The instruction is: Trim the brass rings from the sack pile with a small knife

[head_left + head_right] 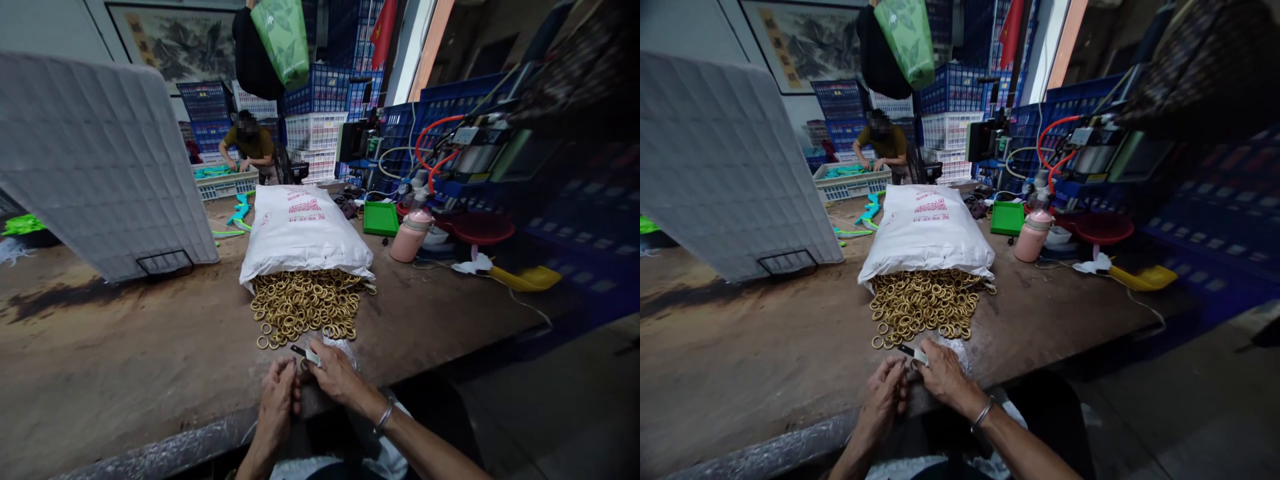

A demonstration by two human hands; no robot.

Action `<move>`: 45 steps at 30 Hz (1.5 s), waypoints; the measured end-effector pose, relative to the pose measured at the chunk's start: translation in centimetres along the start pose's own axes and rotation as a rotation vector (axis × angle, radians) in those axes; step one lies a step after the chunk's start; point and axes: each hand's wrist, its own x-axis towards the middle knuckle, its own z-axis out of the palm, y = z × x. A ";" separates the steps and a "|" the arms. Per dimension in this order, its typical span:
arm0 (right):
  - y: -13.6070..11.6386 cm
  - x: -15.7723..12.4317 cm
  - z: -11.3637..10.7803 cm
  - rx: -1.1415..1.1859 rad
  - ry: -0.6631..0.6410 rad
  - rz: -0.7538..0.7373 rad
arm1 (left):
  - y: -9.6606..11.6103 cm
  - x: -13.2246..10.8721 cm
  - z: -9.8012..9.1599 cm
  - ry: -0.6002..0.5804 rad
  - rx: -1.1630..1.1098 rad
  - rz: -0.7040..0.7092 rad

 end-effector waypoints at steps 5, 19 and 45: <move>-1.3 0.1 -0.5 0.193 -0.011 -0.043 | 0.5 0.0 0.1 -0.054 0.093 0.023; -1.2 0.3 0.7 0.866 -0.177 0.310 | 1.1 -0.5 0.2 0.004 0.227 0.330; -2.6 0.0 -1.0 0.693 -0.042 0.132 | 0.9 -1.7 -0.1 -0.182 -0.174 -0.042</move>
